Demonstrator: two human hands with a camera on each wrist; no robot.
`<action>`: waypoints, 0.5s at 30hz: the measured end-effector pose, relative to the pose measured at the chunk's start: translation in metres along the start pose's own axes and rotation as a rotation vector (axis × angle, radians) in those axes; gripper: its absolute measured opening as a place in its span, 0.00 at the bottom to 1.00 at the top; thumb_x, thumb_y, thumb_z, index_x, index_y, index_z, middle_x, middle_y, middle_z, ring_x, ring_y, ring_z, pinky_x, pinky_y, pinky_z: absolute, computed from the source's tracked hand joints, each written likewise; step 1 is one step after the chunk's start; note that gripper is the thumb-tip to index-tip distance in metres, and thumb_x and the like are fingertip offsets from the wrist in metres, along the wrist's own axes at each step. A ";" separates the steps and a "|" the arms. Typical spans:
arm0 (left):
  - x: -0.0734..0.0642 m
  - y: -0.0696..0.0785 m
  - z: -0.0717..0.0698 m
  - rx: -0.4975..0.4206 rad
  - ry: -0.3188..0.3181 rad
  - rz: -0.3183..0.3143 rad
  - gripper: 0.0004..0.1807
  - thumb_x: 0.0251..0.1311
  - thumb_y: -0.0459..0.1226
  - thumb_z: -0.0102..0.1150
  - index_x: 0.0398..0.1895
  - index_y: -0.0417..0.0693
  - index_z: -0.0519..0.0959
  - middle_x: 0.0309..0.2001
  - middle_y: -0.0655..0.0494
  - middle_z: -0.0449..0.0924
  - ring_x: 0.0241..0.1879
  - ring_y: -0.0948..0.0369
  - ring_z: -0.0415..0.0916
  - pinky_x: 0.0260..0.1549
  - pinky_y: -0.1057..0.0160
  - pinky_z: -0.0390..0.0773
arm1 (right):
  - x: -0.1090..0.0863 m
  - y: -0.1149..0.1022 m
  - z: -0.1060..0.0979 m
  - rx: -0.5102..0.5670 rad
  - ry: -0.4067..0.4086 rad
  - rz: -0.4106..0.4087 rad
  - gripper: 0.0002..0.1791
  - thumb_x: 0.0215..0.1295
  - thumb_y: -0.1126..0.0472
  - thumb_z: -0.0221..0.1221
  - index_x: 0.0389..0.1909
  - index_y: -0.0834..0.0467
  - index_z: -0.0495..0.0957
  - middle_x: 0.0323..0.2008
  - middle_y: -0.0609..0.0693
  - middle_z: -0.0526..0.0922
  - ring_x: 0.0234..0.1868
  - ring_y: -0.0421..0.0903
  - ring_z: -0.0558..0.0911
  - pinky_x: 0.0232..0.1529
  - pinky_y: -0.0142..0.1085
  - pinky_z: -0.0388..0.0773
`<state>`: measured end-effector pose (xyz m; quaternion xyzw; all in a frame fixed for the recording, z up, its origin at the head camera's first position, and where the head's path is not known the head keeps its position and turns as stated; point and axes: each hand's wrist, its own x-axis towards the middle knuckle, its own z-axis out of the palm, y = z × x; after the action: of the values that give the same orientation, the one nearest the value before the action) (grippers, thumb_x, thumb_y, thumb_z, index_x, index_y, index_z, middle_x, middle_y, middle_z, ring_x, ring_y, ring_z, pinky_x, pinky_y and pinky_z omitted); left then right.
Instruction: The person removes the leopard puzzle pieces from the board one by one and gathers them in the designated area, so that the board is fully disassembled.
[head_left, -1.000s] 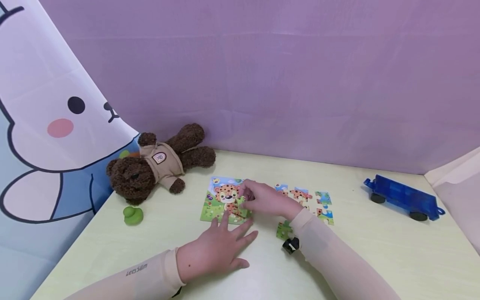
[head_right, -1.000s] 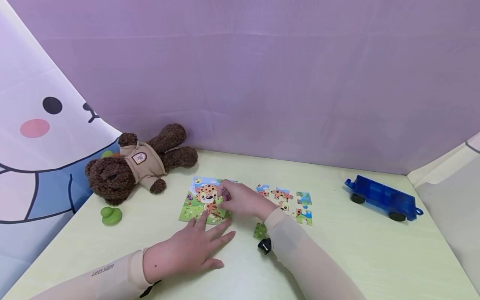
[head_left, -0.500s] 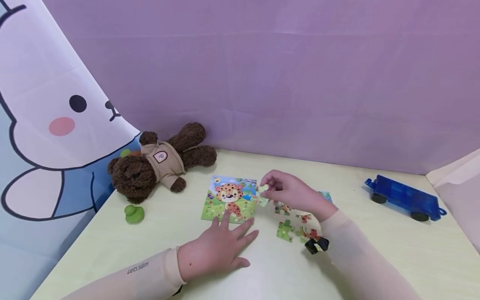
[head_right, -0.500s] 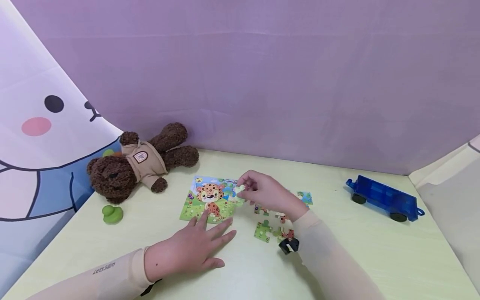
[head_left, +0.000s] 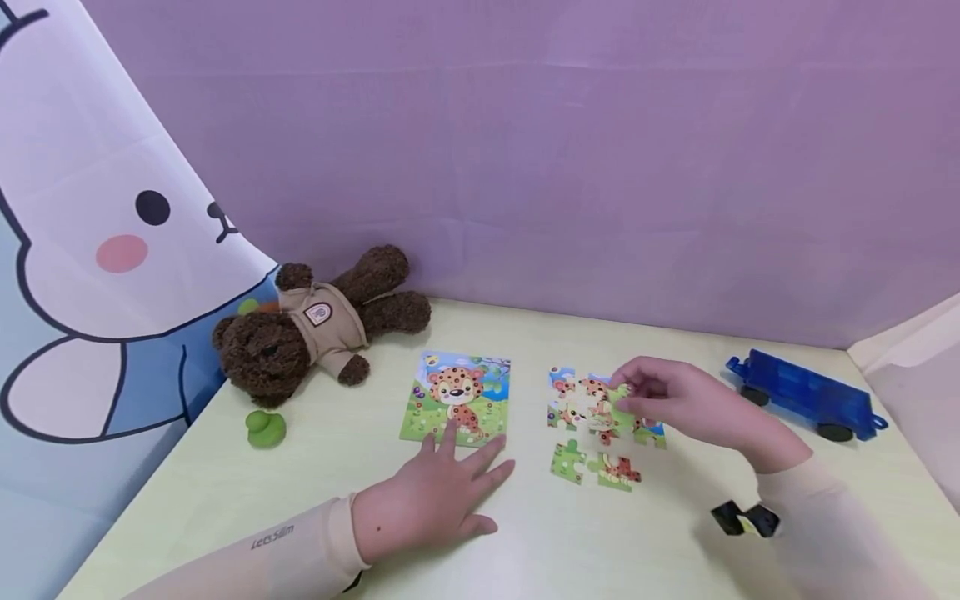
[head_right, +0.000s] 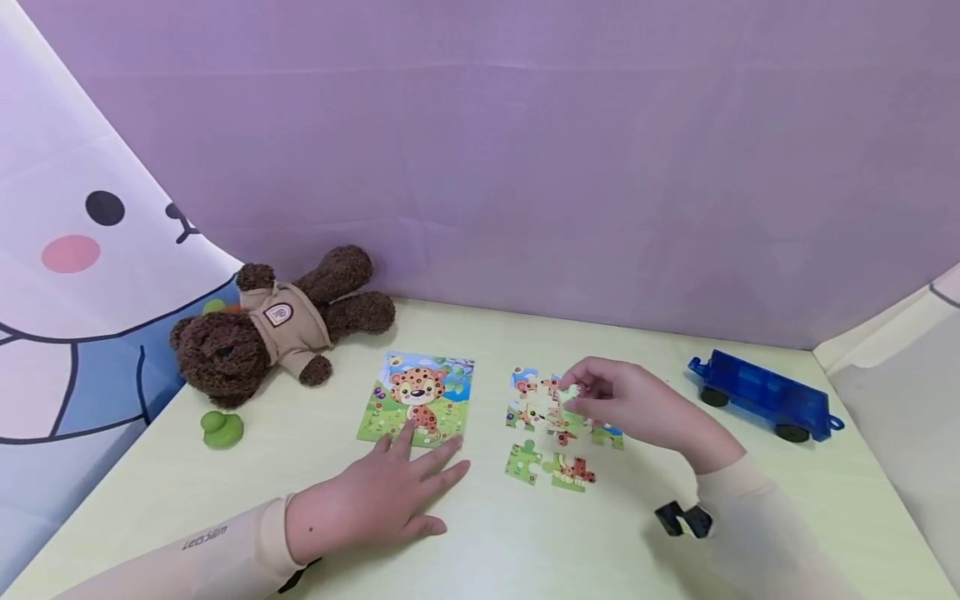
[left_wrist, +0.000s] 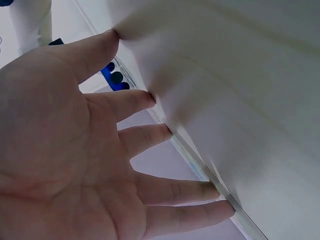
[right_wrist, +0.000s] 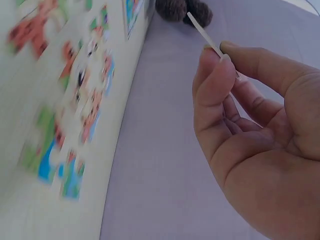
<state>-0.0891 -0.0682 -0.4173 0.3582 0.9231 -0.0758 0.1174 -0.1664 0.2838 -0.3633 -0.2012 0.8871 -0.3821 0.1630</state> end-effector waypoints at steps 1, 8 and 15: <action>0.000 0.000 0.000 -0.002 0.000 0.000 0.41 0.75 0.69 0.45 0.86 0.69 0.58 0.88 0.58 0.50 0.77 0.22 0.59 0.68 0.25 0.74 | -0.004 0.004 -0.002 -0.002 0.000 0.002 0.14 0.76 0.52 0.66 0.56 0.53 0.81 0.39 0.52 0.83 0.36 0.48 0.83 0.37 0.37 0.85; 0.000 0.000 0.000 -0.025 -0.004 -0.001 0.41 0.75 0.68 0.46 0.86 0.69 0.58 0.88 0.58 0.50 0.77 0.21 0.57 0.68 0.25 0.73 | -0.027 0.028 -0.014 -0.008 -0.018 -0.004 0.14 0.78 0.55 0.64 0.58 0.55 0.81 0.37 0.52 0.83 0.33 0.46 0.83 0.35 0.37 0.85; 0.000 0.001 0.000 0.002 -0.002 -0.001 0.41 0.75 0.68 0.46 0.86 0.69 0.58 0.88 0.58 0.50 0.77 0.22 0.59 0.68 0.26 0.74 | -0.034 0.054 -0.019 0.079 -0.148 0.001 0.13 0.80 0.59 0.60 0.60 0.57 0.80 0.40 0.52 0.84 0.34 0.48 0.83 0.36 0.37 0.85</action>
<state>-0.0890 -0.0674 -0.4175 0.3580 0.9230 -0.0772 0.1178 -0.1577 0.3461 -0.3862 -0.2218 0.8569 -0.4009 0.2363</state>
